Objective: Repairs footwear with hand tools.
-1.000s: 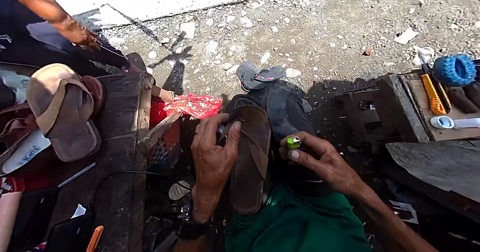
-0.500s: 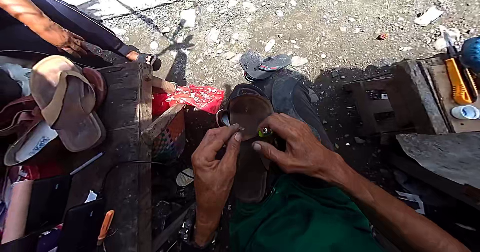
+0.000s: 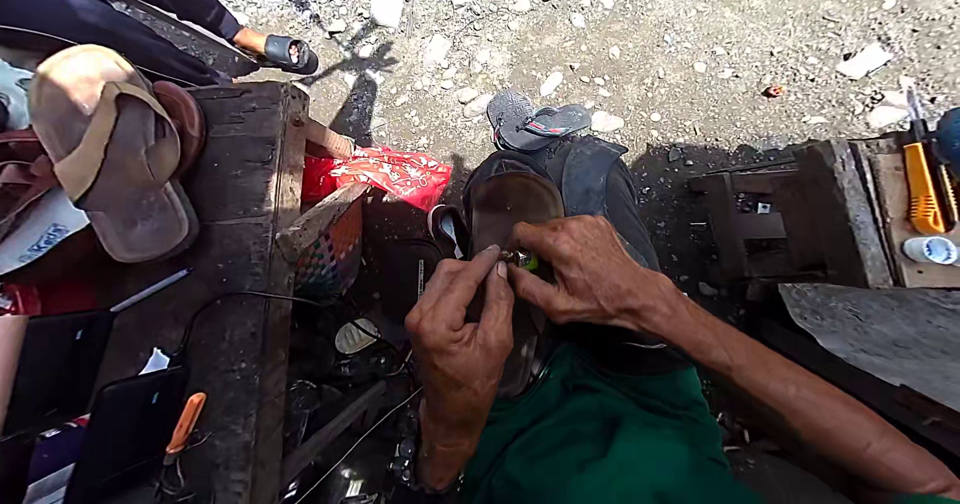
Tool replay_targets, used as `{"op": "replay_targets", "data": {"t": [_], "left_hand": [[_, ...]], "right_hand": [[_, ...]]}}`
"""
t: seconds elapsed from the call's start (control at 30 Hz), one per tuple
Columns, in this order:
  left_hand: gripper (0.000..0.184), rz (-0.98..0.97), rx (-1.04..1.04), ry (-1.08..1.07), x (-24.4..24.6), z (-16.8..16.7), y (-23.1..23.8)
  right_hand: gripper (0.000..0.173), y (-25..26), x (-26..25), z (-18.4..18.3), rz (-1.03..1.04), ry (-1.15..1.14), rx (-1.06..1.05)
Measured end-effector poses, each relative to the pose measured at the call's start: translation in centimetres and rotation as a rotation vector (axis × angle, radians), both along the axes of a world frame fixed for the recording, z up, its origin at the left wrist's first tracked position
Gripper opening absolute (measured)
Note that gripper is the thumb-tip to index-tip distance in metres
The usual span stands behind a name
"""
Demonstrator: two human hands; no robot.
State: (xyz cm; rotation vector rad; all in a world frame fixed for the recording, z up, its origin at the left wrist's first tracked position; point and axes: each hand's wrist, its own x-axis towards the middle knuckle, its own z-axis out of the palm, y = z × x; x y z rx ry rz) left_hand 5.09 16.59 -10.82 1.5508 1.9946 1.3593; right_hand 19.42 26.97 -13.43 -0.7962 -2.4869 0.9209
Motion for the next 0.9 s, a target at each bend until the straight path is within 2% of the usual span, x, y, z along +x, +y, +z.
{"op": "replay_targets", "data": {"t": [0.9], "left_hand": [[0.017,-0.001,0.001,-0.015,0.12,-0.27,-0.45]], "right_hand": [[0.029,-0.02,-0.25,-0.3,0.007,-0.01,-0.061]]}}
